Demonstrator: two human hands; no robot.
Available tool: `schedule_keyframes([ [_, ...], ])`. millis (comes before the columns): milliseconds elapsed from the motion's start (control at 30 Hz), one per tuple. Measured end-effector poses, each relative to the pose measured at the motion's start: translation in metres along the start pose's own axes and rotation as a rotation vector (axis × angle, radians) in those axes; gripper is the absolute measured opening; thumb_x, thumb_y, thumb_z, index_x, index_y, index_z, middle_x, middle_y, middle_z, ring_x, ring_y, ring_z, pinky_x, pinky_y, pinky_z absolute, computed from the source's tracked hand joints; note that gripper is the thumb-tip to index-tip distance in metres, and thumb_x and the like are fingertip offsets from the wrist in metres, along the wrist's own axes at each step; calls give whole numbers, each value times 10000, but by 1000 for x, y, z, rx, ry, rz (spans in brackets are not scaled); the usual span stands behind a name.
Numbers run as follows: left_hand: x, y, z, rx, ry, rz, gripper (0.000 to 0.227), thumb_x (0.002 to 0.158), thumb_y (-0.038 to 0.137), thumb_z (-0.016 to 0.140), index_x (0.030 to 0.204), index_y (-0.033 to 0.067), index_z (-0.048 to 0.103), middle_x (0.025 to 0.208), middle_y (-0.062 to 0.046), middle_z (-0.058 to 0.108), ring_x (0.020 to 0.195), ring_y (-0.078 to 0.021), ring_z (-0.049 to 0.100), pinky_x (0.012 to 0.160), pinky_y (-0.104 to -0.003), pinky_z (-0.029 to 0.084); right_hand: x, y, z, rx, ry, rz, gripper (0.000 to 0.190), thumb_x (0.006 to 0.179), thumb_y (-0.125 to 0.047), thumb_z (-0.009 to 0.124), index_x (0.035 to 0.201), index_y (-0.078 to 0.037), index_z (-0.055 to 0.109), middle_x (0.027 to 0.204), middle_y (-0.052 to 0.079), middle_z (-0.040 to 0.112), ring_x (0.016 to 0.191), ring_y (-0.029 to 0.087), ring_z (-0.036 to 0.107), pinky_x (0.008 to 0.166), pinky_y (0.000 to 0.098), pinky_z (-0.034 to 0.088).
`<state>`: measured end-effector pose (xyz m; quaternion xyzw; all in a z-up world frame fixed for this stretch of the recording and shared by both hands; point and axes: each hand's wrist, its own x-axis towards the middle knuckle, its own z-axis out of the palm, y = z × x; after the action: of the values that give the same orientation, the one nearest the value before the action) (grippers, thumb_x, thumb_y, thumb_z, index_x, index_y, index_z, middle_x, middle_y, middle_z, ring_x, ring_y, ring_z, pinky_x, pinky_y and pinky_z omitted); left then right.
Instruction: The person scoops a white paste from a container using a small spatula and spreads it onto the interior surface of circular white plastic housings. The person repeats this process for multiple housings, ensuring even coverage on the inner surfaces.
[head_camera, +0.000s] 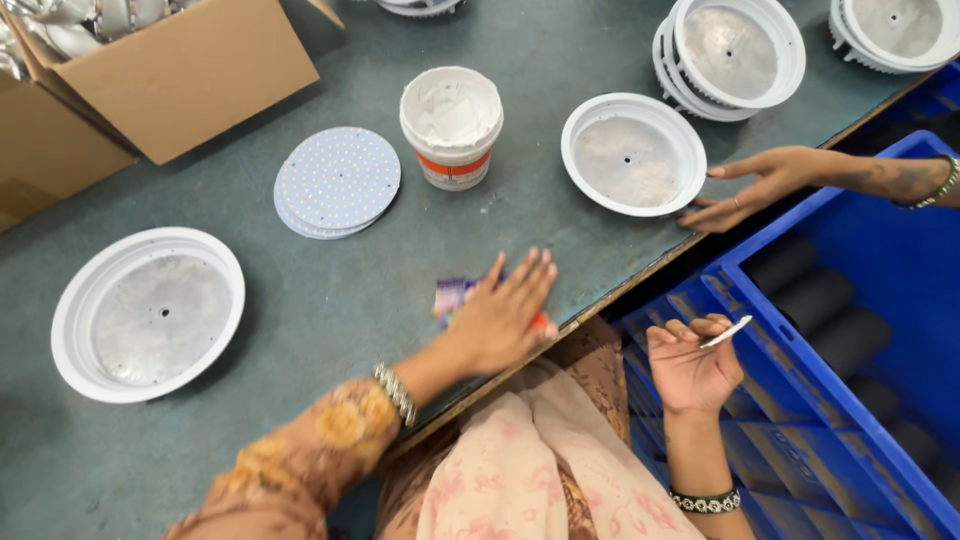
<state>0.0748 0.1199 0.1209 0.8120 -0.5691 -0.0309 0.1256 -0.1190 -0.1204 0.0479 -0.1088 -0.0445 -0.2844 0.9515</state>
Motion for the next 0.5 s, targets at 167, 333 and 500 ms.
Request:
schedule_keyframes([
  [167, 4, 7, -8, -49, -147, -98, 831, 967, 626, 384, 1589, 99, 223, 1662, -120, 156, 1541, -319, 58, 1192, -544, 25, 25, 29, 12, 38, -35, 110, 131, 982, -198, 711, 1109, -171, 695, 1052, -39, 764, 933, 149, 621, 943, 336, 418],
  [333, 12, -52, -8, -1899, 315, -199, 802, 1003, 626, 299, 1635, 139, 224, 1713, -99, 242, 1607, -249, 115, 1254, -417, 8, 44, 75, 42, 141, -135, 209, 167, 926, -202, 747, 1079, -188, 684, 1039, -65, 769, 922, 141, 627, 921, 322, 432],
  [500, 10, -57, 10, -2349, 595, -115, 821, 1061, 607, 294, 1660, 86, 85, 1698, -179, 276, 1604, -266, 110, 1269, -398, -25, 48, 150, 57, 229, -183, 308, 227, 856, -170, 735, 1079, -189, 695, 1028, -68, 773, 916, 128, 640, 879, 312, 437],
])
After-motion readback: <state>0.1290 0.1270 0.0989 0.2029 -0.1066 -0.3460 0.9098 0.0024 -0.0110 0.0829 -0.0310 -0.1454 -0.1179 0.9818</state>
